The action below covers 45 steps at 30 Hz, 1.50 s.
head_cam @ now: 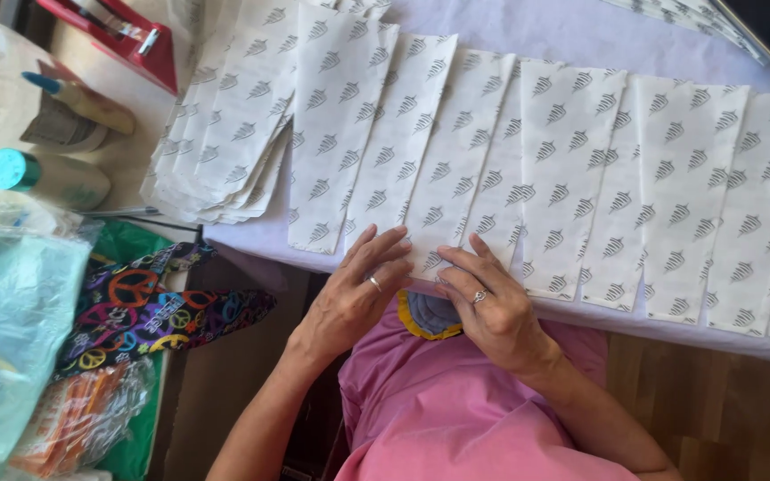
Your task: Aligning and stacking printed paper strips on a table
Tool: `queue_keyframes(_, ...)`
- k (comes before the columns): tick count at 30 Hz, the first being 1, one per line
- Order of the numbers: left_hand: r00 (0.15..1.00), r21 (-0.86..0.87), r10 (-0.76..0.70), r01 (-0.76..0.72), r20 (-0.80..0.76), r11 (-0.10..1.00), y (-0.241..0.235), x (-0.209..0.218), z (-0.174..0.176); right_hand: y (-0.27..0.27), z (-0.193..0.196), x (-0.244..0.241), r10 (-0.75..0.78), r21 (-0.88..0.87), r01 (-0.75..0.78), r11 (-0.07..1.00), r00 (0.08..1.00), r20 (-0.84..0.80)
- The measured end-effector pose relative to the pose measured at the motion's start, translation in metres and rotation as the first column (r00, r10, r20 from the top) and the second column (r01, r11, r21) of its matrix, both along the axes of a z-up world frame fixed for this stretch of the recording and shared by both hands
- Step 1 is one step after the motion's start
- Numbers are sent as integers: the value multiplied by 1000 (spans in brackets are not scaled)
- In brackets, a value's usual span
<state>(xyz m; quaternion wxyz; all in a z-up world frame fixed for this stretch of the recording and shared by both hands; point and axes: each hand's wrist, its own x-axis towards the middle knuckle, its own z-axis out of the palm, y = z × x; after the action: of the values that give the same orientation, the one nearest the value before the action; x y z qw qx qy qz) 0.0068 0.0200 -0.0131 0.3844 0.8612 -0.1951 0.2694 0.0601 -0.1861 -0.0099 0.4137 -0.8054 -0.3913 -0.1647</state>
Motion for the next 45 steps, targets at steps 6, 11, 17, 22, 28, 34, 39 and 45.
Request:
queue_keyframes(6,957,-1,-240,243,-163,970,11,1,1,-14,8,4,105,-76,-103,992,994,23)
queue_keyframes(11,984,35,-2,9,-178,999,-2,-1,1,-12,9,2,131,7,-131,991,991,-2)
queue_keyframes(17,934,-96,216,-252,-285,963,-30,4,-2,3,7,1,-18,169,38,985,993,-115)
queue_keyframes(22,918,33,281,-283,-279,959,-22,-2,-17,5,4,1,-61,115,80,990,984,-165)
queue_keyframes(28,908,67,315,-309,-274,949,5,1,-58,13,-5,5,-81,36,91,995,970,-231)
queue_keyframes(34,803,157,344,-307,-486,939,40,6,-90,6,-22,9,26,28,-19,999,960,-277)
queue_keyframes(39,806,108,398,-392,-438,914,-11,2,-60,1,-17,7,105,40,-97,994,945,-308)
queue_keyframes(45,867,-97,446,-474,-221,875,-53,4,-25,-7,-22,12,137,67,-123,990,950,-281)
